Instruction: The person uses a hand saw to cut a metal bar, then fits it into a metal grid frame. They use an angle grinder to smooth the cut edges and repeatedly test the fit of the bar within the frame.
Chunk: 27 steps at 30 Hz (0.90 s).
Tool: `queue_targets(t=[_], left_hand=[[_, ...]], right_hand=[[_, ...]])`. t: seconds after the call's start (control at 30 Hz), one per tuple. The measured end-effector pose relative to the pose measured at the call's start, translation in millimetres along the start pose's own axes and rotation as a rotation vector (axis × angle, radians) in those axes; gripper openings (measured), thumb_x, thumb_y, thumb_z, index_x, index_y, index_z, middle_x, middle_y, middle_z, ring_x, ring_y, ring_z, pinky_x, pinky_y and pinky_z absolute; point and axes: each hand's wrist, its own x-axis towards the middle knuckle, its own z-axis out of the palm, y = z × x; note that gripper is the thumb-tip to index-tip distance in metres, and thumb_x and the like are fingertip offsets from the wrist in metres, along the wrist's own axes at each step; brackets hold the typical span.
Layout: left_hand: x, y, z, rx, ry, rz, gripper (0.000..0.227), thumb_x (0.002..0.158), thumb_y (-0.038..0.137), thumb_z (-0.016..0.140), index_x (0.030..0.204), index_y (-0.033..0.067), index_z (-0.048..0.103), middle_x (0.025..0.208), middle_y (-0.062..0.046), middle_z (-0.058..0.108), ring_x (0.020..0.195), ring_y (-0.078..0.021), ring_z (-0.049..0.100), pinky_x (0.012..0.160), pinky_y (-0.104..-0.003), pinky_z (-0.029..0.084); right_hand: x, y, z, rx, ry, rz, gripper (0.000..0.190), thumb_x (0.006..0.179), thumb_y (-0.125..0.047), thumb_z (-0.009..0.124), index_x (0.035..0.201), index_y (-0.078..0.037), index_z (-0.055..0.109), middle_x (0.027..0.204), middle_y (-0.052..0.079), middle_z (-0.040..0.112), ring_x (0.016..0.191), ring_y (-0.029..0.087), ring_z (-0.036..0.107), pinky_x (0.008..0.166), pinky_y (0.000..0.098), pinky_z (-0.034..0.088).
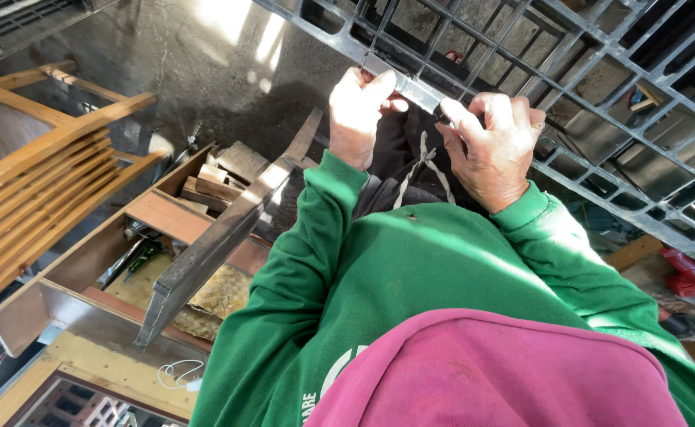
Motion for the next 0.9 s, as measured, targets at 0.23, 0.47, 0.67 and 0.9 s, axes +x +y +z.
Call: queue_targets(t=[0.23, 0.47, 0.67, 0.9], left_hand=[[3.0, 12.9, -2.7, 0.15, -0.041, -0.009, 0.016, 0.097, 0.009, 0.068, 0.099, -0.0061, 0.064, 0.091, -0.013, 0.072, 0.072, -0.0159, 0.068, 0.069, -0.027, 0.055], [9.2, 25.2, -17.9, 0.335, -0.118, -0.1, 0.019, 0.092, 0.013, 0.073, 0.097, -0.0056, 0.072, 0.088, -0.009, 0.076, 0.069, -0.0121, 0.065, 0.066, -0.026, 0.053], [10.2, 71.3, -41.1, 1.014, -0.164, 0.253, 0.023, 0.086, 0.024, 0.084, 0.094, 0.0045, 0.074, 0.082, -0.007, 0.072, 0.071, -0.0176, 0.067, 0.066, -0.032, 0.053], [73.8, 145.3, -46.7, 1.373, -0.933, 1.006, 0.053, 0.08, 0.034, 0.09, 0.121, 0.0075, 0.071, 0.115, -0.008, 0.058, 0.107, -0.029, 0.056, 0.095, -0.047, 0.044]], right_hand=[[0.6, -1.5, -3.7, -0.001, 0.004, 0.014, 0.035, 0.09, -0.022, 0.088, 0.121, -0.019, 0.072, 0.107, 0.003, 0.057, 0.101, 0.026, 0.055, 0.086, 0.0434, 0.039], [2.4, -11.2, -6.4, 0.011, 0.02, 0.058, 0.032, 0.089, -0.021, 0.089, 0.117, -0.02, 0.073, 0.105, 0.002, 0.056, 0.099, 0.026, 0.056, 0.086, 0.044, 0.039], [3.8, -23.3, 4.2, -0.048, 0.069, 0.128, 0.03, 0.09, -0.019, 0.088, 0.115, -0.023, 0.072, 0.102, 0.0, 0.057, 0.097, 0.024, 0.056, 0.091, 0.045, 0.038], [2.9, -50.6, 25.6, -0.096, 0.082, 0.285, 0.03, 0.092, -0.014, 0.086, 0.118, -0.023, 0.072, 0.11, 0.001, 0.058, 0.107, 0.028, 0.052, 0.092, 0.0447, 0.038]])
